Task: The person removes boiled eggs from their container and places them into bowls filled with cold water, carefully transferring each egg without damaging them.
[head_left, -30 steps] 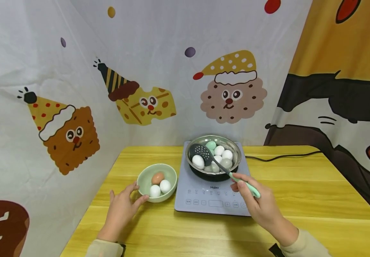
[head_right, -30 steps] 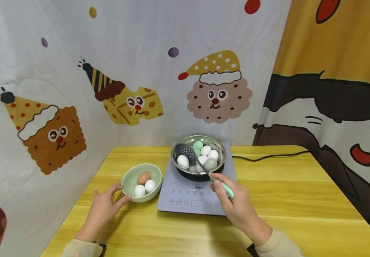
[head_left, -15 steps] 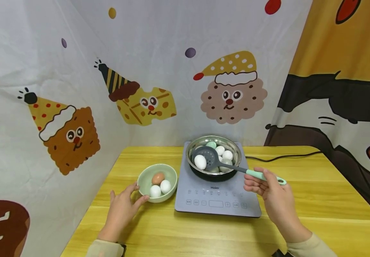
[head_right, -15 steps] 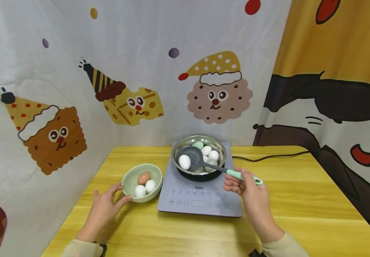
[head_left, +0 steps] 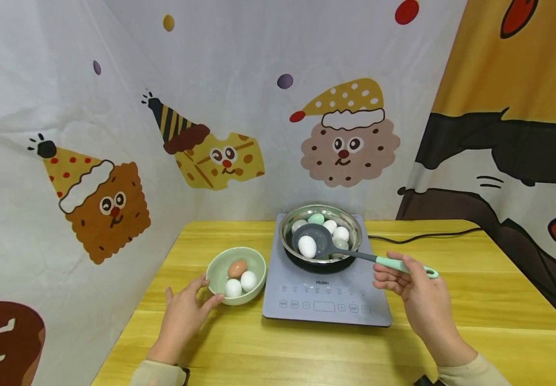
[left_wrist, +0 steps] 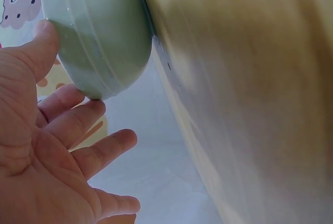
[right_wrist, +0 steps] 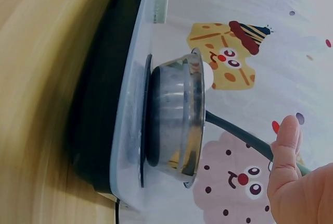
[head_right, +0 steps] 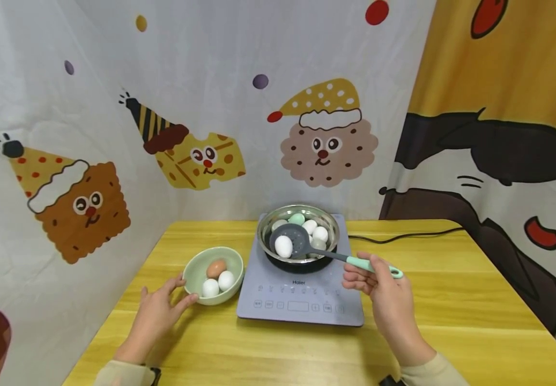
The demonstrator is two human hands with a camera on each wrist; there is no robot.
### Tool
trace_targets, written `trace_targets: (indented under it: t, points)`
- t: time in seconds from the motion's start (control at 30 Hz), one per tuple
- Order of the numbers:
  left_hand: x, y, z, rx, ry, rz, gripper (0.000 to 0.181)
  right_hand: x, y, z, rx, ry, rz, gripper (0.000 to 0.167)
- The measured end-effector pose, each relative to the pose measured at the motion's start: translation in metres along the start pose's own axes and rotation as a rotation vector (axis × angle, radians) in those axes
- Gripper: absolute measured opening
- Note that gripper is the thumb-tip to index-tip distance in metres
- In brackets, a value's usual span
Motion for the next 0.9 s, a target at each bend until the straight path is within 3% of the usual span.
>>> trace_targets:
  t: [0.9]
  points:
    - [-0.0031,0.0001,-0.0013,-0.001,-0.001,-0.014,0.075,0.0008,0.006,-0.0076,-0.042,0.01,-0.029,0.042]
Point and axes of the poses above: each hand's wrist, its own x-axis away from the middle knuckle, its own y-axis out of the palm, z = x × y, the point moved 2 cm from there along -x, towards the middle knuckle, and after that the axes turned 8 degrees about y, right-handed, at the moved point
